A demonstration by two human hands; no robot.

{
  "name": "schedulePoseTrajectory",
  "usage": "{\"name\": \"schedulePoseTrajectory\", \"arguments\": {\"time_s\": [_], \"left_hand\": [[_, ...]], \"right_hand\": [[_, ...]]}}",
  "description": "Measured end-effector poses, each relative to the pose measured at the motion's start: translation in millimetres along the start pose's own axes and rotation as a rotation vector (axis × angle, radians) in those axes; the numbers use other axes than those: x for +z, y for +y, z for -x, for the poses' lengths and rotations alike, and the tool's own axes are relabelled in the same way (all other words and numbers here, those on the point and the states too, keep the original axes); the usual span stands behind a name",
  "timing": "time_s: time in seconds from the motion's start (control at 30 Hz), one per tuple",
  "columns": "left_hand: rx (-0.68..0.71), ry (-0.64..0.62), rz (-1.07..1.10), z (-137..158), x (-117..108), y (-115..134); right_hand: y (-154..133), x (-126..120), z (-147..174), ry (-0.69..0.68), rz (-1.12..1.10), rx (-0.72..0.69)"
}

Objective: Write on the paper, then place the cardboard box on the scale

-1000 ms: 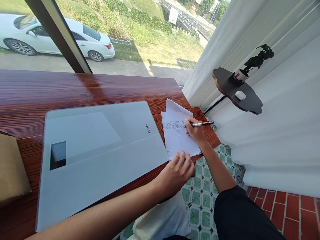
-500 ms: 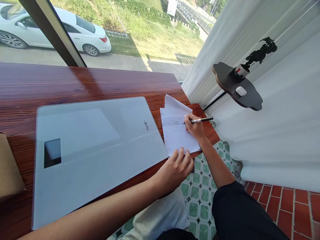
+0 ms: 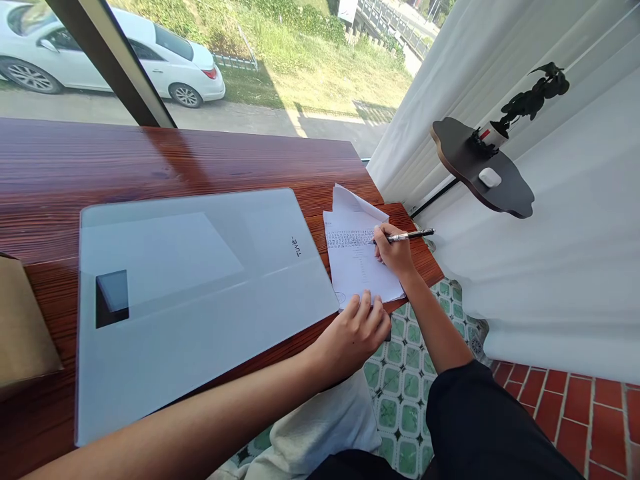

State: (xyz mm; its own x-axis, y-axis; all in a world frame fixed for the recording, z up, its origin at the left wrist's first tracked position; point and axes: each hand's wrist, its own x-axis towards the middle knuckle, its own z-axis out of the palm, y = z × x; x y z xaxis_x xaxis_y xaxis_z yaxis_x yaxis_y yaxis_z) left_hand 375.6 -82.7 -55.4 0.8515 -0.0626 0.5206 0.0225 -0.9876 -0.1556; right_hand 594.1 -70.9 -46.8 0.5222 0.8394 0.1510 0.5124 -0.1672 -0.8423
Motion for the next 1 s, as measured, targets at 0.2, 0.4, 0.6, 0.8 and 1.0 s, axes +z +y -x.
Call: {"name": "schedulePoseTrajectory", "arguments": {"time_s": [0.2,0.4,0.6,0.8,1.0], "left_hand": [[0.005,0.008,-0.003,-0.1,0.9,0.0],[0.005,0.007,-0.005,0.0,-0.3,-0.7],[0.008,0.006,0.002,-0.1,-0.8,-1.0],[0.009,-0.009,0.002,0.3,-0.7,-0.9],[0.005,-0.011,0.000,0.3,-0.8,-0.7]], "right_hand": [[1.3,-0.9,-0.5,-0.012,0.025,-0.014],[-0.2,-0.5,-0.9,-0.020,0.028,-0.026],[-2.5,0.9,-0.8,-0.003,-0.040,0.070],[-2.6,0.3,-0.5,-0.014,-0.021,0.083],[1.7,-7.3,-2.9,0.319,0.077,-0.071]]}}
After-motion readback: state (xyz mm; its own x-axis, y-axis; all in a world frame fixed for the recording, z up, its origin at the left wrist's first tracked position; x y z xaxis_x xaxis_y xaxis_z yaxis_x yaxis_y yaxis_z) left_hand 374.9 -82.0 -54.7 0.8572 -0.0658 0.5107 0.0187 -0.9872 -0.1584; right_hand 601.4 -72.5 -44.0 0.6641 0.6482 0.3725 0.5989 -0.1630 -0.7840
